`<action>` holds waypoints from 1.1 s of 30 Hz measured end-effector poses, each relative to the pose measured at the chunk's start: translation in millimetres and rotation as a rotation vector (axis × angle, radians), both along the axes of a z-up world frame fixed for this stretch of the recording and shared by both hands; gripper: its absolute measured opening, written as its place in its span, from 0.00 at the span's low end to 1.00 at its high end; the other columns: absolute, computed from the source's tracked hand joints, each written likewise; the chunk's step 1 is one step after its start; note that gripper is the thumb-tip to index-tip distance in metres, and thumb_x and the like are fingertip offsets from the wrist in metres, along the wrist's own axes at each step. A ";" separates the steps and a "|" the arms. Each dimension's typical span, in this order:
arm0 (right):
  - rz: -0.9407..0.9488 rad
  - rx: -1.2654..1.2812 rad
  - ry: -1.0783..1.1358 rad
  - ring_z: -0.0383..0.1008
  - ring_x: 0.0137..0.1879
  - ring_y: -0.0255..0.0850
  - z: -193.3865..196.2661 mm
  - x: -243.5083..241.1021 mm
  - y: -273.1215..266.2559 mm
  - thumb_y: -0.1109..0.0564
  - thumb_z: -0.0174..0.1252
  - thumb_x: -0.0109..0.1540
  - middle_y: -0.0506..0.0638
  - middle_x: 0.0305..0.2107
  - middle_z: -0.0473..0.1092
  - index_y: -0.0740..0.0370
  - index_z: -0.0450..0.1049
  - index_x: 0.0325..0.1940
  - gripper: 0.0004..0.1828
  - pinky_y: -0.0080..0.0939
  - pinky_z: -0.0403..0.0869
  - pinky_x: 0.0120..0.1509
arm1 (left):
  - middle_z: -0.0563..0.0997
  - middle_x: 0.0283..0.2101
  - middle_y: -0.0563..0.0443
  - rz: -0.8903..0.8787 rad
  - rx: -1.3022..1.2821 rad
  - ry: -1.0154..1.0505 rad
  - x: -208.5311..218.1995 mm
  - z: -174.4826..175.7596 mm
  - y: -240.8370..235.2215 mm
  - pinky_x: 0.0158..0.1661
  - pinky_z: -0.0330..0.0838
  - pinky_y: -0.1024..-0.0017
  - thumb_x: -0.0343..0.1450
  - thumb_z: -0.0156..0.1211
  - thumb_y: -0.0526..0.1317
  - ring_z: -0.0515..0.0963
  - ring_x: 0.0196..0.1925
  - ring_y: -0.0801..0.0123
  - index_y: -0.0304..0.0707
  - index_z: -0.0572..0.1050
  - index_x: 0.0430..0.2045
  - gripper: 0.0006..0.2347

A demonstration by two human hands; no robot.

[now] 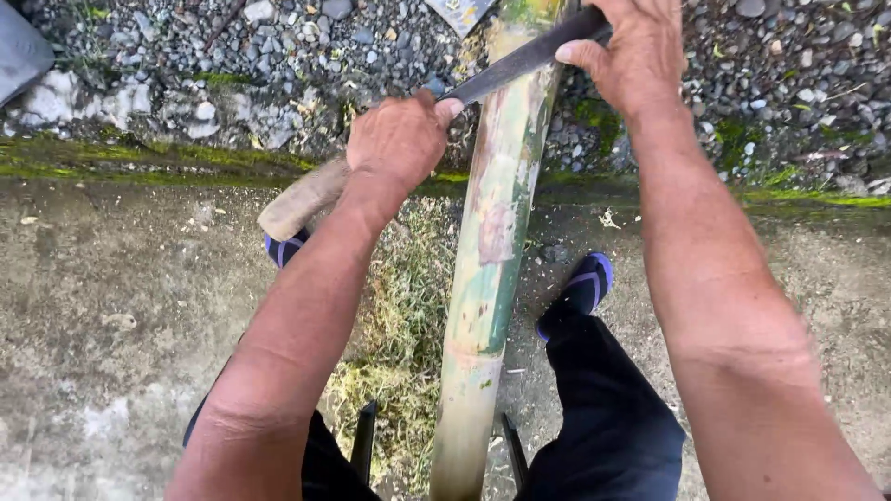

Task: Scraping the outer layer of a bamboo stalk using a large blade or machete.

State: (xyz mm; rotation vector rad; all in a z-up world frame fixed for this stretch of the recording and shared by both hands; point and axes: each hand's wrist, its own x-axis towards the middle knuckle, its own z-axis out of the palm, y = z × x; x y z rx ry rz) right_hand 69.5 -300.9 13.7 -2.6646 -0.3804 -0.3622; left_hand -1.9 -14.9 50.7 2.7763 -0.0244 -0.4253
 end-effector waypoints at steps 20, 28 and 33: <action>-0.076 -0.075 0.073 0.53 0.79 0.52 -17.7 -55.9 19.0 0.49 0.72 0.54 0.47 0.65 0.68 0.50 0.78 0.58 0.28 0.62 0.45 0.82 | 0.83 0.38 0.40 -0.080 0.012 0.186 -45.4 12.6 23.9 0.44 0.78 0.52 0.80 0.36 0.58 0.85 0.42 0.52 0.40 0.75 0.48 0.23; 0.064 0.002 -0.027 0.55 0.75 0.60 -17.1 -57.1 7.7 0.47 0.76 0.58 0.55 0.62 0.68 0.60 0.75 0.61 0.31 0.65 0.51 0.77 | 0.78 0.28 0.46 -0.106 -0.007 0.057 -46.6 -20.5 25.2 0.36 0.80 0.54 0.78 0.33 0.53 0.83 0.32 0.58 0.37 0.75 0.41 0.22; -0.096 -0.031 0.136 0.57 0.78 0.53 -20.3 -180.9 18.3 0.41 0.70 0.58 0.50 0.61 0.70 0.57 0.76 0.60 0.31 0.63 0.51 0.81 | 0.81 0.29 0.42 -0.189 -0.017 0.163 -148.1 -38.5 32.6 0.37 0.77 0.51 0.77 0.35 0.61 0.83 0.34 0.50 0.40 0.75 0.41 0.25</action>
